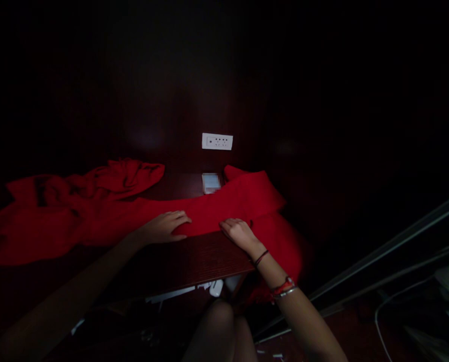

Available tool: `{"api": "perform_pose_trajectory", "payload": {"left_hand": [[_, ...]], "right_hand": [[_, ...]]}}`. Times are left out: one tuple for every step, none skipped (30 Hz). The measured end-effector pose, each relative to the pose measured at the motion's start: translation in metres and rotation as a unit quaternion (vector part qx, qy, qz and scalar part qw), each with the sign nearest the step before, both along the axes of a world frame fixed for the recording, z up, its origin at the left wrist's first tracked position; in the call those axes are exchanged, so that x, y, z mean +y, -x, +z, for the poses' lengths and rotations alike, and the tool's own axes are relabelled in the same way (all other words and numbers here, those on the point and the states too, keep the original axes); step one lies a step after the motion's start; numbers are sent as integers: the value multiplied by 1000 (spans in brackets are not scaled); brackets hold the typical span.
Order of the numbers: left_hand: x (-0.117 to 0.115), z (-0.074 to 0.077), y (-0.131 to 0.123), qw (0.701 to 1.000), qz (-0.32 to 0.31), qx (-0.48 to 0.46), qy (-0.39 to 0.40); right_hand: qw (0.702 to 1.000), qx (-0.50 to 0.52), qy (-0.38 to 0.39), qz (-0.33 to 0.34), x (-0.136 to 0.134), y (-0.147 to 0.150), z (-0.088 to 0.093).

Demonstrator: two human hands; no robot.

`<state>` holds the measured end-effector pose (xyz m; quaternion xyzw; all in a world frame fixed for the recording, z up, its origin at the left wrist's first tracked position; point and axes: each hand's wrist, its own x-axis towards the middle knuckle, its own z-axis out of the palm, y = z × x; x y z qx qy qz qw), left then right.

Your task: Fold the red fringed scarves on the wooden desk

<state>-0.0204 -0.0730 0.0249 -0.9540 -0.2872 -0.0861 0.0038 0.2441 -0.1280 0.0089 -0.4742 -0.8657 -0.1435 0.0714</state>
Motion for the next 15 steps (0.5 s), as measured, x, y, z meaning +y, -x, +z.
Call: {"api": "perform_pose_trajectory", "payload": {"left_hand": [[-3, 1, -1, 1000, -16, 8, 8], [-4, 2, -2, 1000, -24, 15, 14], [-5, 2, -3, 999, -26, 20, 16], [-5, 2, -3, 999, -25, 24, 17], [-5, 1, -3, 999, -22, 29, 16], [-4, 1, -4, 999, -15, 35, 13], [-3, 1, -4, 999, -6, 40, 9], [-3, 1, -4, 999, 5, 43, 3], [-2, 0, -5, 999, 15, 43, -4], [-2, 0, -6, 999, 23, 41, -13], [-1, 0, -8, 999, 29, 36, -24], [0, -1, -9, 998, 33, 31, -37], [0, -2, -10, 998, 32, 26, -50], [1, -2, -10, 997, 29, 22, -63], [1, -3, -10, 997, 25, 20, -76]], "right_hand": [[1000, 14, 1, 10, 0, 0, -1], [999, 27, 3, 19, 0, 1, -1], [999, 39, 6, 28, 0, 1, -2], [998, 49, 9, 35, 0, 1, -1], [998, 57, 11, 40, 0, 1, -1], [997, 64, 12, 42, -1, 1, 0], [997, 69, 10, 44, -1, 1, 1], [996, 71, 6, 45, -2, 1, 1], [997, 70, 1, 45, -3, 2, 2], [997, 68, -6, 42, -3, 3, 3], [997, 63, -15, 37, -3, 3, 3], [998, 57, -24, 29, -3, 4, 4], [998, 49, -32, 19, -2, 4, 4], [998, 40, -40, 8, -2, 4, 4], [998, 31, -46, -4, -1, 4, 3]]}}
